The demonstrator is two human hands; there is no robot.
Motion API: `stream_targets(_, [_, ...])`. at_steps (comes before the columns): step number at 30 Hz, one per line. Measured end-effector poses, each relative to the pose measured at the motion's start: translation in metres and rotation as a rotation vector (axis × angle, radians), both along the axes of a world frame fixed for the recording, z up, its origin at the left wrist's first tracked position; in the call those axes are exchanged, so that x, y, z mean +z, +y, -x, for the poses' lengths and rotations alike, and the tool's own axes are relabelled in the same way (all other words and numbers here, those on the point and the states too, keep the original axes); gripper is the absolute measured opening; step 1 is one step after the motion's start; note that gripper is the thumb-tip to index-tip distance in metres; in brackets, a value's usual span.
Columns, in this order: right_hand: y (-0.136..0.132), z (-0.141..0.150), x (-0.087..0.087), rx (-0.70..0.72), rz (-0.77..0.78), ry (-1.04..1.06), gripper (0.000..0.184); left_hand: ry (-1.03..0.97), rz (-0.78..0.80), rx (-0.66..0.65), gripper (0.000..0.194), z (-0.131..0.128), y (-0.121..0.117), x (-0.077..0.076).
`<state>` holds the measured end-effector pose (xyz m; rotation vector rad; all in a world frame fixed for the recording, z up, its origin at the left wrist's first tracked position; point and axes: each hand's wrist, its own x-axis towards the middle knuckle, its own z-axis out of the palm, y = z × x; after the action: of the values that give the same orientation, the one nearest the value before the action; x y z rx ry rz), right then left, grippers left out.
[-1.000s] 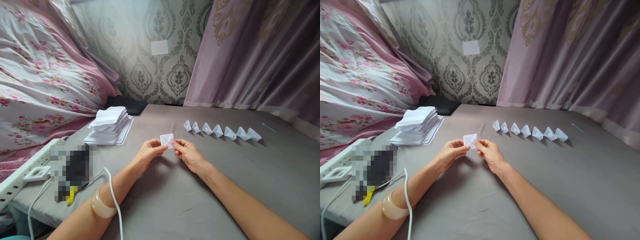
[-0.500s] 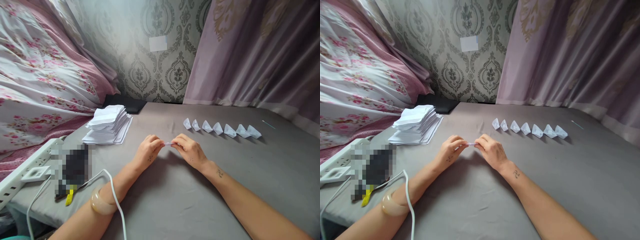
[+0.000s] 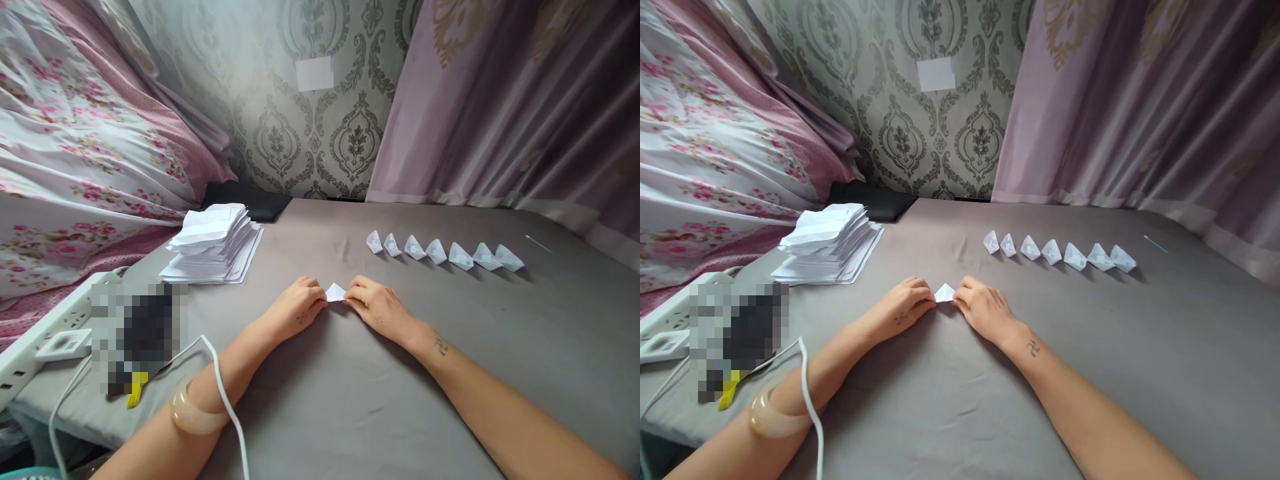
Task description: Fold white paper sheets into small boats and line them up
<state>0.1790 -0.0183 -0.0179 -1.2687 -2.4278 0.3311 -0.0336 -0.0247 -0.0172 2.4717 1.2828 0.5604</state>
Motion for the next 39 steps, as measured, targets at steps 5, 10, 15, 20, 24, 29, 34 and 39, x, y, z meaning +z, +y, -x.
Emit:
stream_targets(5, [0.009, 0.0, 0.003, -0.157, 0.309, 0.299, 0.02, -0.138, 0.191, 0.259, 0.022, -0.006, -0.001, 0.007])
stream_targets(10, [0.012, 0.006, 0.003, -0.243, 0.32, 0.296, 0.022, -0.16, 0.243, 0.35, 0.024, -0.01, -0.001, 0.009])
stream_targets(15, [0.013, 0.008, 0.0, -0.282, 0.266, 0.22, 0.021, -0.171, 0.234, 0.397, 0.02, -0.01, 0.001, 0.0])
stream_targets(20, [0.015, 0.009, -0.002, -0.285, 0.238, 0.199, 0.022, -0.15, 0.218, 0.387, 0.019, -0.01, 0.003, -0.005])
stream_targets(24, [0.013, 0.011, -0.001, -0.317, 0.234, 0.175, 0.017, -0.154, 0.182, 0.361, 0.015, -0.01, 0.003, -0.008])
stream_targets(29, [0.01, 0.011, -0.002, -0.284, 0.247, 0.185, 0.013, -0.207, 0.223, 0.356, 0.016, -0.013, 0.002, -0.007])
stream_targets(34, [0.009, 0.008, -0.002, -0.272, 0.277, 0.22, 0.014, -0.276, 0.286, 0.377, 0.02, -0.012, 0.004, -0.005])
stream_targets(39, [0.006, 0.007, 0.001, -0.225, 0.333, 0.331, 0.018, -0.456, 0.446, 0.33, 0.027, -0.009, 0.005, -0.005])
